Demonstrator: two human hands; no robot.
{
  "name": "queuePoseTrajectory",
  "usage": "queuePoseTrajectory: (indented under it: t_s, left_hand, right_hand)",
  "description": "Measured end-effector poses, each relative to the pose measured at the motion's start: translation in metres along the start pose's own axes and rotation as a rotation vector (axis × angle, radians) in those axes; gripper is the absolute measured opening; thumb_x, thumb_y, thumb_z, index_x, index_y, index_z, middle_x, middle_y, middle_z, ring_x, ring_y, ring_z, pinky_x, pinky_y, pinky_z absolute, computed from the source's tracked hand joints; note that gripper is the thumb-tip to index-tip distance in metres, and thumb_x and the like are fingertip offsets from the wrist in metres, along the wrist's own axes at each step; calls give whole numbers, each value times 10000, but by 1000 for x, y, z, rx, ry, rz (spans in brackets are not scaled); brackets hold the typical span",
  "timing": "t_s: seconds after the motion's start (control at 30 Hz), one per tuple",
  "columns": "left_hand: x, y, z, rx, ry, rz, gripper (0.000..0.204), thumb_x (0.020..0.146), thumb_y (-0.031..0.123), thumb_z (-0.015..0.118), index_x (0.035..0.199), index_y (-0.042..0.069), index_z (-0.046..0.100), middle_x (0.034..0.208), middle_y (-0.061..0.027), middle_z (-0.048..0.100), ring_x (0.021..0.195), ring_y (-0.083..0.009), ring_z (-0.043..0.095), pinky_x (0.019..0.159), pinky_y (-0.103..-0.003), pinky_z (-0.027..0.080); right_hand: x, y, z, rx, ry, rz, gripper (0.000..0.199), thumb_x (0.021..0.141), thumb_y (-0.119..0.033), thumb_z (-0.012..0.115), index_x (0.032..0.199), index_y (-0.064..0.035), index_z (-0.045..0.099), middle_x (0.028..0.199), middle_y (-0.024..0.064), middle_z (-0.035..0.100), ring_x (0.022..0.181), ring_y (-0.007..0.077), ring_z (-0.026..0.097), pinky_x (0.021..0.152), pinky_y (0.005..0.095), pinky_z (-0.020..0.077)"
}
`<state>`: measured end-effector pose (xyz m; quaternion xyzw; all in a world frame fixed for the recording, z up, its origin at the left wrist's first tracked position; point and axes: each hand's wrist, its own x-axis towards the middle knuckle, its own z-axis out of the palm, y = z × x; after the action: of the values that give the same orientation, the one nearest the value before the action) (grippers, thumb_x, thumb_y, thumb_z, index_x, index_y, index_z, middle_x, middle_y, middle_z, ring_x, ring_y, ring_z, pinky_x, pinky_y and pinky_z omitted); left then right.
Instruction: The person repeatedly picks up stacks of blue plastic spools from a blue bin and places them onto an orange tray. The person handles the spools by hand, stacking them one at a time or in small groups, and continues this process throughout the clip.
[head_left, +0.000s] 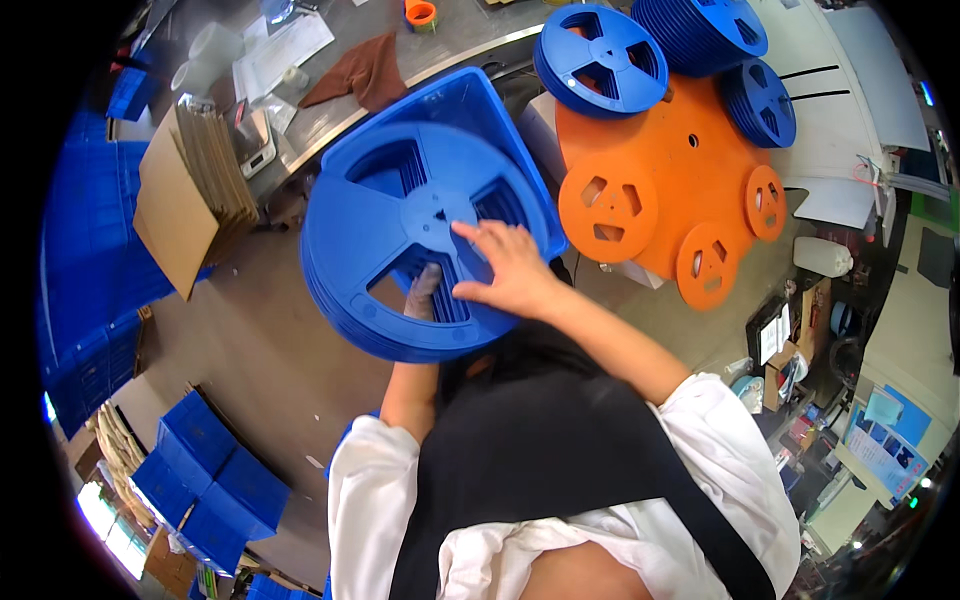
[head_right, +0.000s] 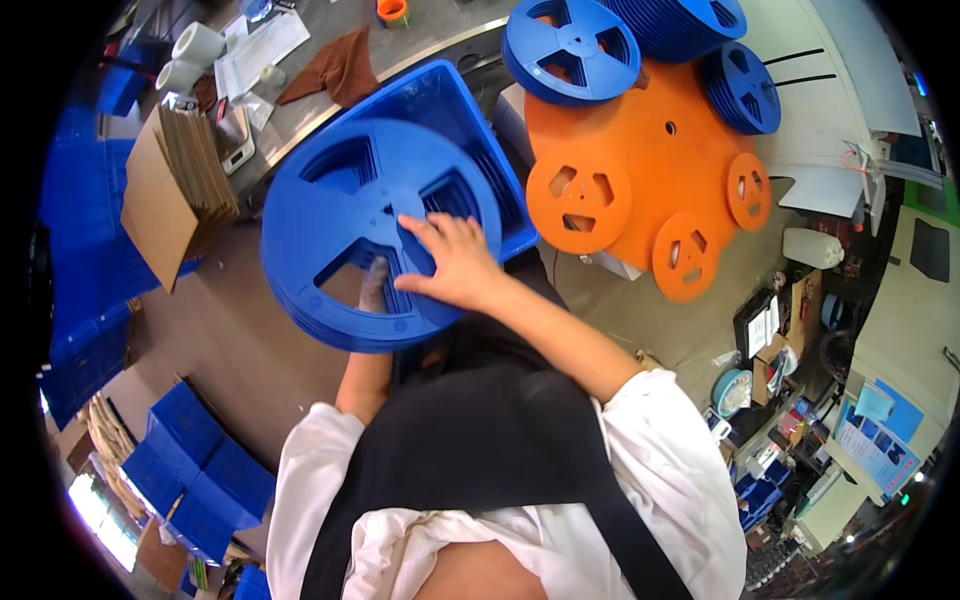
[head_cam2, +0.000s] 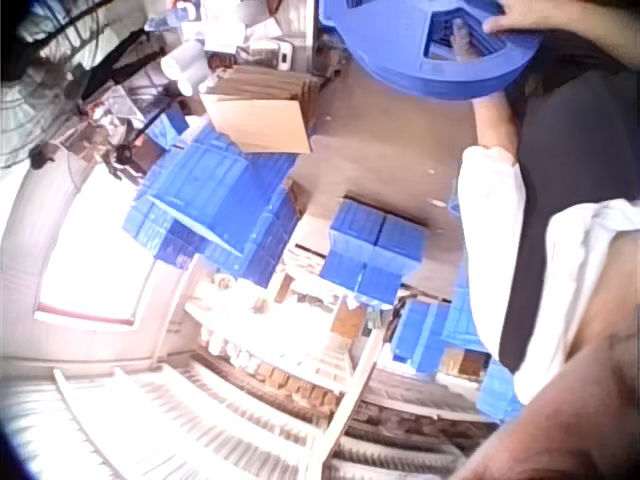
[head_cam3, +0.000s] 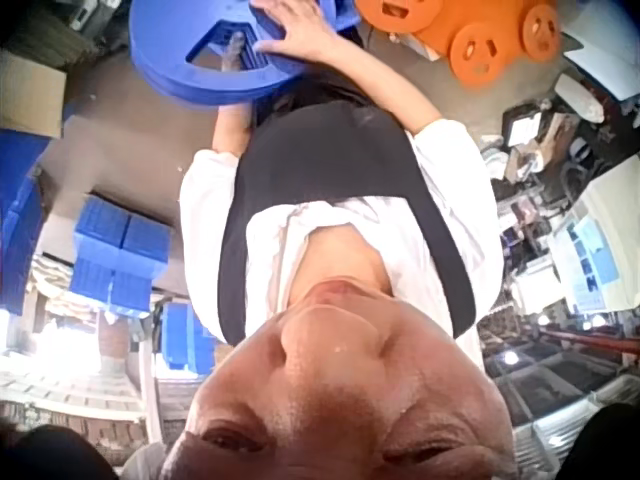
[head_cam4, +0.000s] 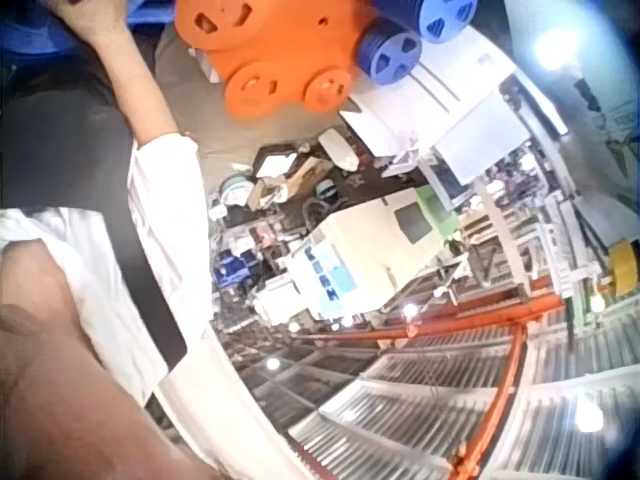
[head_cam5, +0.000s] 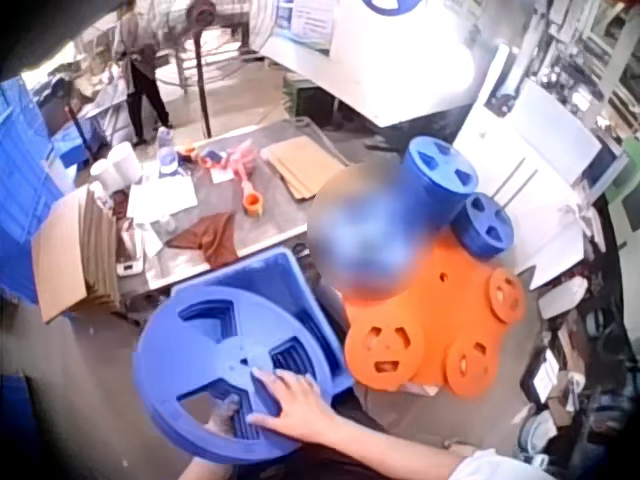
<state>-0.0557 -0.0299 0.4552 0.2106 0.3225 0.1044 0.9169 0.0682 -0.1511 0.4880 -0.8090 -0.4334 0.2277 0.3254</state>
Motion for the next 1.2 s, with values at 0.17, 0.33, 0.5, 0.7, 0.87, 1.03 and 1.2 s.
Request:
queuePoseTrajectory:
  t_s: [0.17, 0.33, 0.5, 0.7, 0.87, 1.03, 1.2]
  left_hand:
    - [79, -32, 3, 415, 69, 158, 617, 871, 172, 715, 1396, 33, 423, 1314, -109, 555, 1155, -240, 582, 947, -397, 528]
    - [173, -83, -50, 87, 87, -16, 464, 1007, 255, 503, 1431, 91, 409, 1388, -92, 519, 1190, -251, 570, 1011, -375, 490]
    - [263, -120, -83, 71, 168, -51, 425, 1021, 291, 464, 1403, 107, 455, 1340, -94, 567, 1166, -243, 593, 1004, -377, 499]
    - [313, -109, -73, -175, 148, -135, 425, 997, 306, 513, 1360, 85, 503, 1283, -96, 616, 1114, -237, 628, 941, -379, 543]
    - [346, -110, -61, 83, 533, -208, 455, 978, 309, 550, 1380, 107, 483, 1312, -100, 587, 1145, -253, 594, 966, -384, 515]
    - [377, -110, -64, 119, 480, -265, 467, 948, 339, 601, 1346, 116, 501, 1272, -102, 600, 1133, -260, 584, 982, -387, 501]
    - [408, -115, -84, 153, 353, -364, 457, 946, 360, 602, 1322, 116, 518, 1266, -92, 604, 1128, -256, 585, 983, -397, 499]
  right_hand:
    - [26, 113, 58, 693, -66, 411, 834, 768, -508, 726, 1429, -130, 388, 1346, 221, 458, 1262, 380, 449, 1059, 443, 359]
    - [74, 205, 60, 1044, -177, 698, 796, 830, -344, 687, 1464, -73, 290, 1469, 209, 315, 1365, 332, 328, 1120, 413, 289]
    - [124, 287, 59, 1096, -226, 770, 826, 842, -446, 634, 1492, -115, 247, 1476, 209, 313, 1353, 358, 349, 1109, 430, 303]
    - [162, 324, 61, 1076, -287, 839, 839, 850, -518, 587, 1507, -157, 212, 1502, 201, 286, 1387, 381, 311, 1118, 464, 288]
    - [176, 352, 74, 1120, -332, 912, 868, 870, -585, 538, 1533, -158, 173, 1552, 177, 234, 1424, 364, 264, 1144, 460, 249]
    - [176, 374, 103, 1132, -226, 999, 754, 984, -552, 412, 1559, -135, 159, 1614, 122, 156, 1491, 258, 135, 1188, 368, 157]
    - [154, 352, 113, 936, -221, 850, 731, 987, -557, 377, 1558, -150, 168, 1620, 169, 69, 1501, 299, 61, 1198, 401, 100]
